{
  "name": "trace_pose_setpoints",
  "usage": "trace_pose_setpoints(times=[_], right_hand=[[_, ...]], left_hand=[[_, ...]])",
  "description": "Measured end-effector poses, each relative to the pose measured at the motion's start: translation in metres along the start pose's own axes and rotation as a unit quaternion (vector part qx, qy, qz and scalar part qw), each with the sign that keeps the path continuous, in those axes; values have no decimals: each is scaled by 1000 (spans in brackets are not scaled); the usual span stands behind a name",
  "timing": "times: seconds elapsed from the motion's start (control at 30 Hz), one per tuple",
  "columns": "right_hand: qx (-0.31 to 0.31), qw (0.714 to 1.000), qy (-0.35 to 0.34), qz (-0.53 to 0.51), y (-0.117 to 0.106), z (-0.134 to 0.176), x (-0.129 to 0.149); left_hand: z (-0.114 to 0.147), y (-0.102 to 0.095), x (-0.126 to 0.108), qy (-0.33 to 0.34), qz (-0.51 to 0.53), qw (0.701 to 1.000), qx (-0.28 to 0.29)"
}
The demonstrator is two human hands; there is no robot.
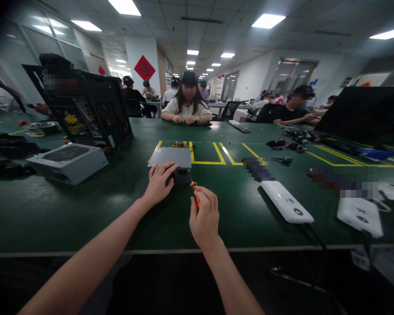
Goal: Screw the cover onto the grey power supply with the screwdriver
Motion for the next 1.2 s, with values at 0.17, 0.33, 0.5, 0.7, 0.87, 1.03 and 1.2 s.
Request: trace_pose_setpoints(times=[0.17,0.33,0.5,0.7,0.87,1.03,1.2], right_hand=[[29,1000,-3,9,1,1,-1],[46,998,-13,30,2,2,-1],[21,1000,3,-20,2,1,0],[40,999,-12,1,5,0,0],[19,999,13,-28,3,-1,0],[27,999,-19,27,2,-2,1],[12,1000,-4,-16,2,-1,1]], left_hand=[[0,1,0,2,0,1000,-1],[0,1,0,4,-3,1000,1],[0,0,0,1,0,1000,-3],[0,0,-1,1,-2,1000,1],[-1,-1,-1,0,1,1000,0],[0,-1,-1,1,-1,1000,1],[0,-1,-1,3,-6,1000,2]])
Point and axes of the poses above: each hand's wrist, its own z-axis away from the middle knuckle, its own y-axis out of the palm, x = y × z, the point moved 3 cm from there along -z, towards the middle knuckle
